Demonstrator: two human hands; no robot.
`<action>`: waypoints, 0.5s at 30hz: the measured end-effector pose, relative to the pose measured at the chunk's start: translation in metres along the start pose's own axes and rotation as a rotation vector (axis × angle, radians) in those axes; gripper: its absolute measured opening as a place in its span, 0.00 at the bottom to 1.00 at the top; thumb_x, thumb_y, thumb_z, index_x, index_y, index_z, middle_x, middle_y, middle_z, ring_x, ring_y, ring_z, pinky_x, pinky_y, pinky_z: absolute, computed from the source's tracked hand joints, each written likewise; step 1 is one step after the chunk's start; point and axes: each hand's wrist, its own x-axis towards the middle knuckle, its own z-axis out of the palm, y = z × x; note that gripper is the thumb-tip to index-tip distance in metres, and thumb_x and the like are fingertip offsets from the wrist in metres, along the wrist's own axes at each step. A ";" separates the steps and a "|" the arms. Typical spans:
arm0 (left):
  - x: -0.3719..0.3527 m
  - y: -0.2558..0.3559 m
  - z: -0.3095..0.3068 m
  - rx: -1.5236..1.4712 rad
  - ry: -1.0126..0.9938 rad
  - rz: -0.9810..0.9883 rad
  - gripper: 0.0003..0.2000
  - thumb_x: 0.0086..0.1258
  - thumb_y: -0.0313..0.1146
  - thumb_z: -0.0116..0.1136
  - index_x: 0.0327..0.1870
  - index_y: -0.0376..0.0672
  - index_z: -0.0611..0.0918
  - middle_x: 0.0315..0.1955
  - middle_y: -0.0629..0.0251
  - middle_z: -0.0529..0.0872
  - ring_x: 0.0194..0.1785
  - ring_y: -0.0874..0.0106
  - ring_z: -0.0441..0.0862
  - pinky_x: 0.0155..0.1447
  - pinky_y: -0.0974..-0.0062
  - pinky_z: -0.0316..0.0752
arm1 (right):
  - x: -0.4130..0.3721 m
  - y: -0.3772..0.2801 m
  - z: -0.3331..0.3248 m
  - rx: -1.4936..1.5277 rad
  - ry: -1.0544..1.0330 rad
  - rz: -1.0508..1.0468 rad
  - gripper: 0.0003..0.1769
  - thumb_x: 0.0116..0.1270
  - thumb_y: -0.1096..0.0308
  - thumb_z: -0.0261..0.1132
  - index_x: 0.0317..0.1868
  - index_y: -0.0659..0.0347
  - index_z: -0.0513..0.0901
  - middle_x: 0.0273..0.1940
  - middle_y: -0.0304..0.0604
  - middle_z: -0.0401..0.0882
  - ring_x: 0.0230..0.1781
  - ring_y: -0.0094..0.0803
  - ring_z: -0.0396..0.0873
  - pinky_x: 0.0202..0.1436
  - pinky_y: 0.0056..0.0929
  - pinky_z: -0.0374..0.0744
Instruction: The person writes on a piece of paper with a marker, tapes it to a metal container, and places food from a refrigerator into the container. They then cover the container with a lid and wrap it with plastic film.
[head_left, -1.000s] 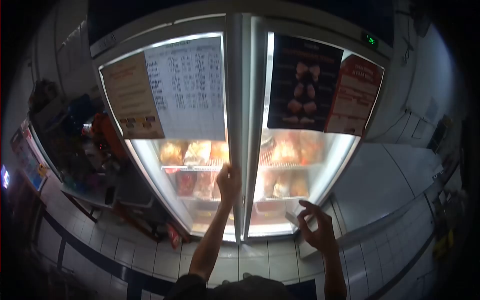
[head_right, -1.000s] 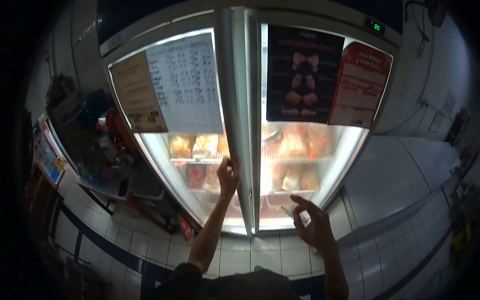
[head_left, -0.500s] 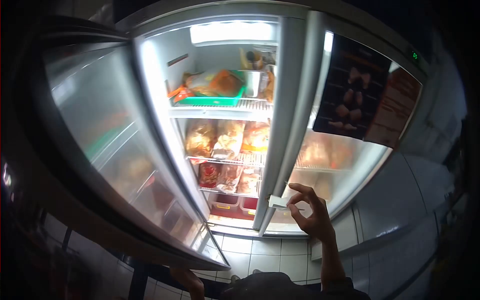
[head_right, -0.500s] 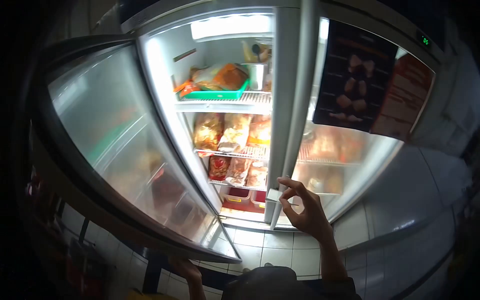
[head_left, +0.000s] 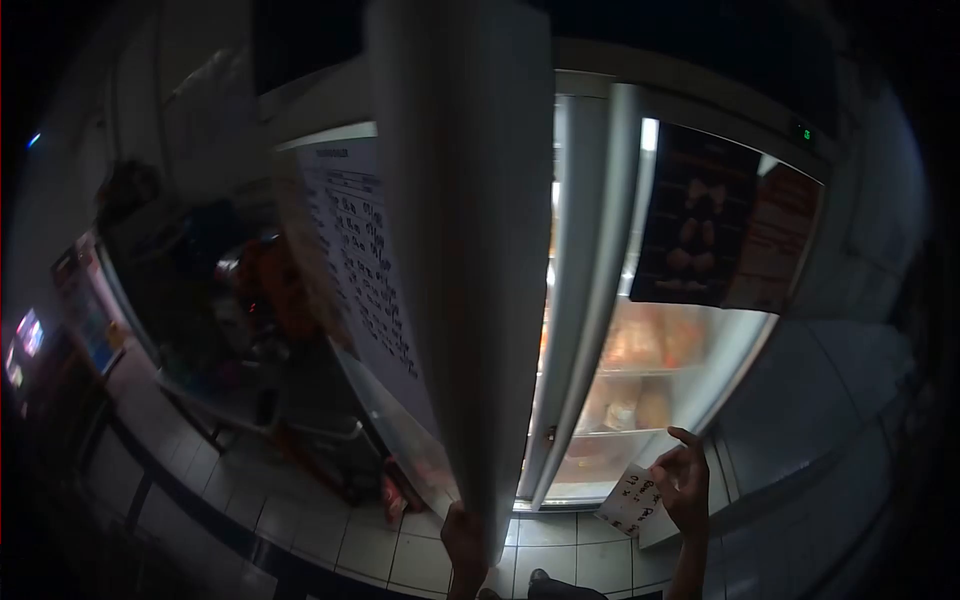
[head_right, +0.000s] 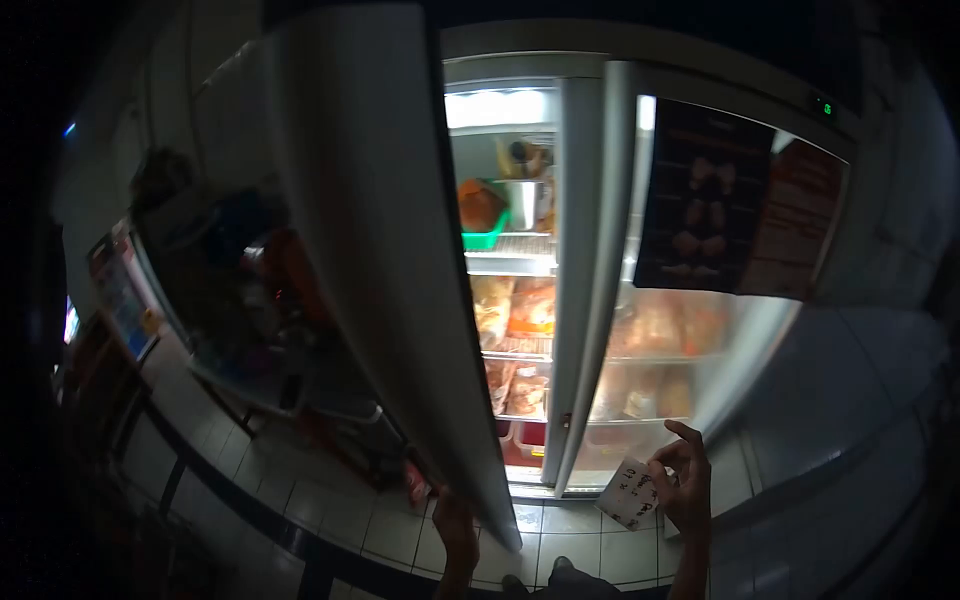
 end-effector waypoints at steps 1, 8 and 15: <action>0.011 -0.016 0.015 -0.047 -0.082 0.108 0.09 0.72 0.35 0.59 0.36 0.40 0.75 0.26 0.75 0.72 0.32 0.84 0.67 0.36 0.82 0.64 | -0.010 0.001 -0.014 -0.075 0.063 0.028 0.29 0.60 0.81 0.60 0.63 0.59 0.69 0.32 0.39 0.76 0.37 0.25 0.79 0.48 0.27 0.79; 0.089 -0.097 0.123 -0.060 -0.156 0.206 0.12 0.78 0.36 0.47 0.33 0.40 0.77 0.26 0.73 0.74 0.31 0.79 0.69 0.37 0.78 0.67 | -0.101 -0.002 -0.139 -0.304 0.415 0.085 0.27 0.61 0.79 0.60 0.63 0.61 0.71 0.31 0.41 0.78 0.34 0.26 0.80 0.46 0.30 0.81; 0.108 -0.174 0.225 0.413 -0.104 0.950 0.19 0.74 0.41 0.44 0.45 0.36 0.85 0.44 0.54 0.87 0.49 0.60 0.83 0.57 0.63 0.76 | -0.237 0.026 -0.303 -0.397 0.763 0.154 0.29 0.62 0.80 0.60 0.65 0.60 0.70 0.33 0.38 0.77 0.35 0.25 0.80 0.49 0.30 0.81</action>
